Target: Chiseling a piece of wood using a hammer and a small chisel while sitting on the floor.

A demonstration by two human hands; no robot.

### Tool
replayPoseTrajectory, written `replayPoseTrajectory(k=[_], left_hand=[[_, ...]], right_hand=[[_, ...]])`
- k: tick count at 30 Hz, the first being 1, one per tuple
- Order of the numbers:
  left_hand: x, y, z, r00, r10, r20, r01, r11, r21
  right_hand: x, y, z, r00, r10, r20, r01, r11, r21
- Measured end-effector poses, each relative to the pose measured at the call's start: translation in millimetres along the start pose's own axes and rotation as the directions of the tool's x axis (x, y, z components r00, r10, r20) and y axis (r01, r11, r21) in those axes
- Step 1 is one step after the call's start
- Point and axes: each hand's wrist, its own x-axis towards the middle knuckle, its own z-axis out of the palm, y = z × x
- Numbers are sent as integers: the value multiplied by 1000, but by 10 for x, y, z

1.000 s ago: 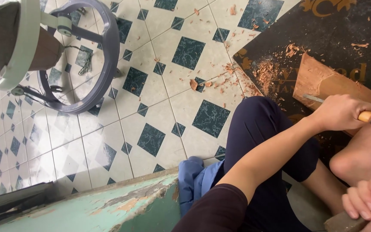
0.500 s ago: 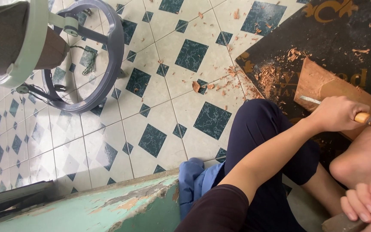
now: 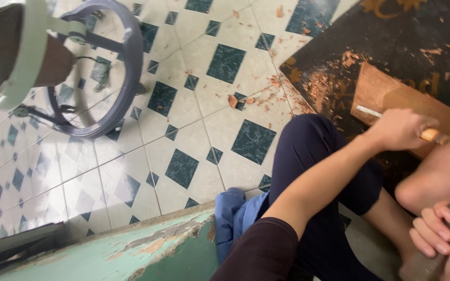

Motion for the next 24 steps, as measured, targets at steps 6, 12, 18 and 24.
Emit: replayPoseTrajectory(k=[6, 12, 18, 24], left_hand=[[-35, 190, -73, 981, -54, 187, 45, 998, 52], [-13, 334, -207, 998, 27, 50, -22, 995, -97], [23, 393, -272, 1000, -3, -16, 0, 991, -132], [45, 363, -315, 997, -51, -53, 42, 986, -162]], right_hand=[[17, 34, 285, 996, -86, -20, 86, 996, -4], [30, 86, 640, 966, -106, -236, 65, 982, -176], [1, 83, 757, 959, -127, -253, 62, 967, -247], [-1, 134, 826, 952, -161, -262, 87, 958, -275]])
